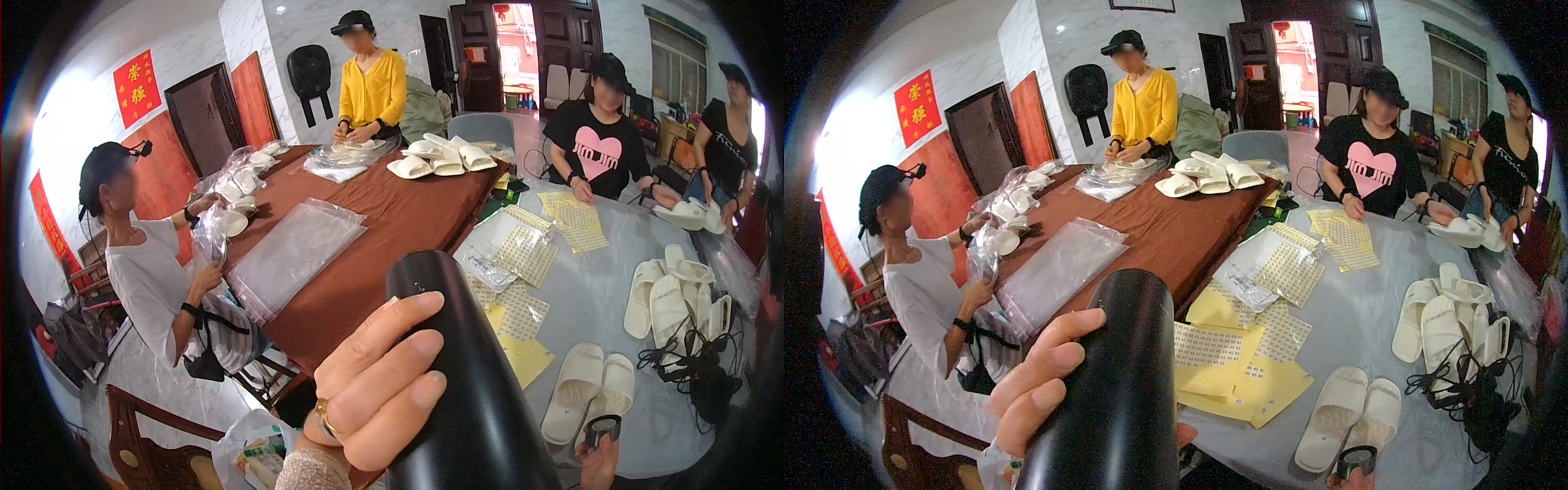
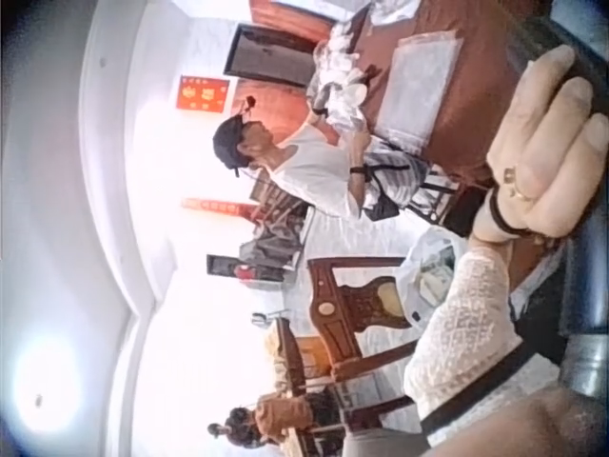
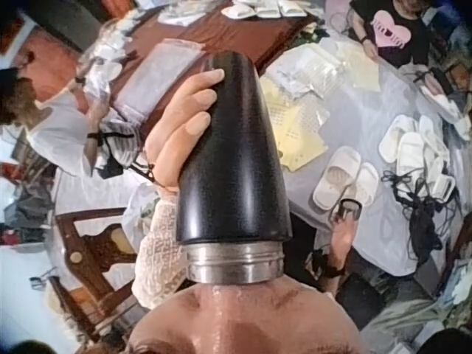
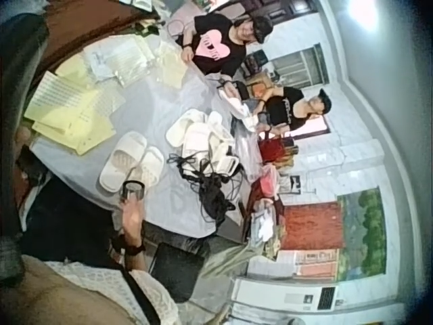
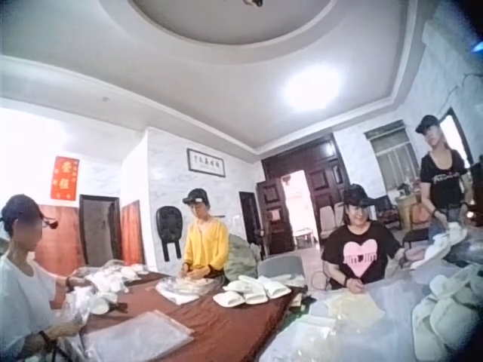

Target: Apply size labels to white slippers and pack them into plastic bags.

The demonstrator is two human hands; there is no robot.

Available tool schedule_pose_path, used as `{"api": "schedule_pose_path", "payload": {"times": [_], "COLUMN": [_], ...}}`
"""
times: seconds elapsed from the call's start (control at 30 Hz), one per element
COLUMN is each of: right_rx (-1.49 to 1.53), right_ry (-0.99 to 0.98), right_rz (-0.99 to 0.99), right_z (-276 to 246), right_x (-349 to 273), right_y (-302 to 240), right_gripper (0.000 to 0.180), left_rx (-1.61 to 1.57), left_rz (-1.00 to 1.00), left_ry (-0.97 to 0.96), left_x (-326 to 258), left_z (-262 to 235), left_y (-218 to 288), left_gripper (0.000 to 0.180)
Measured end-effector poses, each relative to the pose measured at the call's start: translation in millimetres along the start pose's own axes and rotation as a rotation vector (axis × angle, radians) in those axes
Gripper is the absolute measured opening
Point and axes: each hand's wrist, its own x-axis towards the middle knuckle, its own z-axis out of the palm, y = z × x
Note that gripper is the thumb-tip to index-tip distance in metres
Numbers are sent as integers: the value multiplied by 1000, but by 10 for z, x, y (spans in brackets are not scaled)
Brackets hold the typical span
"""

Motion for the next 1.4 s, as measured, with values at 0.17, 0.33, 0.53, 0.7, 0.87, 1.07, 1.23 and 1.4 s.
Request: {"api": "schedule_pose_path", "payload": {"times": [0.17, 0.33, 0.53, 0.7, 0.87, 1.07, 1.23, 1.4], "right_rx": [-148, -173, -337, -384, -350, -365, -363, -303], "right_ry": [55, 57, 260, 321, 282, 352, 287, 293], "right_rz": [-54, -85, -53, -59, 31, 14, 64, 80], "right_z": [114, 39, 713, 1015, 1019, 1032, 1024, 1051], "right_x": [-42, -102, -65, -20, -29, -80, -64, -6], "right_y": [-25, -9, -131, -116, -188, -152, -201, -148], "right_gripper": [24, 25, 31, 34, 50, 53, 53, 57], "left_rx": [-114, -260, -497, -555, -591, -589, -781, -880], "left_rz": [-10, -267, -489, -677, -787, -655, -797, -687], "left_ry": [-9, -82, -646, -720, -839, -887, -794, -818], "left_x": [-163, -332, -683, -1150, -1418, -1456, -1417, -1304], "left_z": [82, 137, 107, 233, 302, 360, 386, 440], "left_y": [-94, 49, -9, 176, 314, 463, 627, 471], "left_gripper": [33, 32, 39, 56, 60, 54, 46, 43]}}
